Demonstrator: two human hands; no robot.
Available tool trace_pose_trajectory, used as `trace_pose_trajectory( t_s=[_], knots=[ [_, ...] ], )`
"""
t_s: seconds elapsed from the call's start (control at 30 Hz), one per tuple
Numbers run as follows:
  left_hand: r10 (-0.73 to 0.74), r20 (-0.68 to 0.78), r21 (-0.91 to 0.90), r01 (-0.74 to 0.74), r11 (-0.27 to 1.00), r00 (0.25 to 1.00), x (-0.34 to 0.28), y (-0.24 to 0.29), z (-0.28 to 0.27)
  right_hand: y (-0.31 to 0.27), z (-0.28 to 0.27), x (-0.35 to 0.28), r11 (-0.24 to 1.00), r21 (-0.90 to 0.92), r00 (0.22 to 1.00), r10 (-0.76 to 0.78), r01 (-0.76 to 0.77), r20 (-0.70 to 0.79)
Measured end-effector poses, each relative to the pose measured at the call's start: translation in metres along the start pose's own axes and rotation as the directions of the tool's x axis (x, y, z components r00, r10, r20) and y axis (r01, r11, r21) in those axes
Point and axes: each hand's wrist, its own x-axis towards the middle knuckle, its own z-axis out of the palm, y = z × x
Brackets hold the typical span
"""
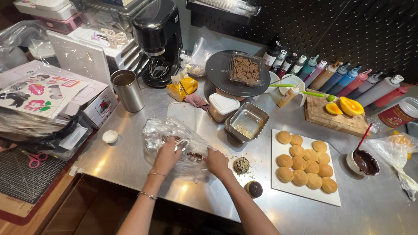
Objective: Decorating small round pastries by dipping them in chocolate and toppings, and using a brush for detailed application.
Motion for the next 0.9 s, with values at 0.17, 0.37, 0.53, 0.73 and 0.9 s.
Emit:
trace_pose_trajectory(
  t_s=[0.17, 0.37, 0.53, 0.73, 0.9],
  knots=[
    [0.093, -0.027, 0.046, -0.092, 0.995, 0.995, -0.011, -0.005, -0.012, -0.033, 0.004, -0.019, 0.919, -0.232, 0.874, -0.38, 0.319, -0.303],
    [0.211, -0.069, 0.103, -0.204, 0.974, 0.975, -0.002, -0.037, 0.012, -0.052, -0.017, -0.022, 0.811, -0.13, 0.764, -0.583, 0.571, -0.278],
    [0.132, -0.031, 0.048, -0.131, 0.99, 0.991, -0.003, -0.034, -0.003, -0.059, -0.045, -0.035, 0.754, 0.07, 0.754, -0.638, 0.653, -0.156],
    [0.157, -0.011, 0.004, -0.157, 0.988, 0.988, -0.003, -0.032, -0.002, -0.059, -0.011, 0.005, 0.737, -0.09, 0.732, -0.675, 0.669, -0.092],
    [0.153, -0.029, 0.068, -0.151, 0.986, 0.988, 0.005, -0.03, 0.003, -0.059, 0.003, 0.011, 0.75, -0.1, 0.734, -0.661, 0.654, -0.155]
  ],
)
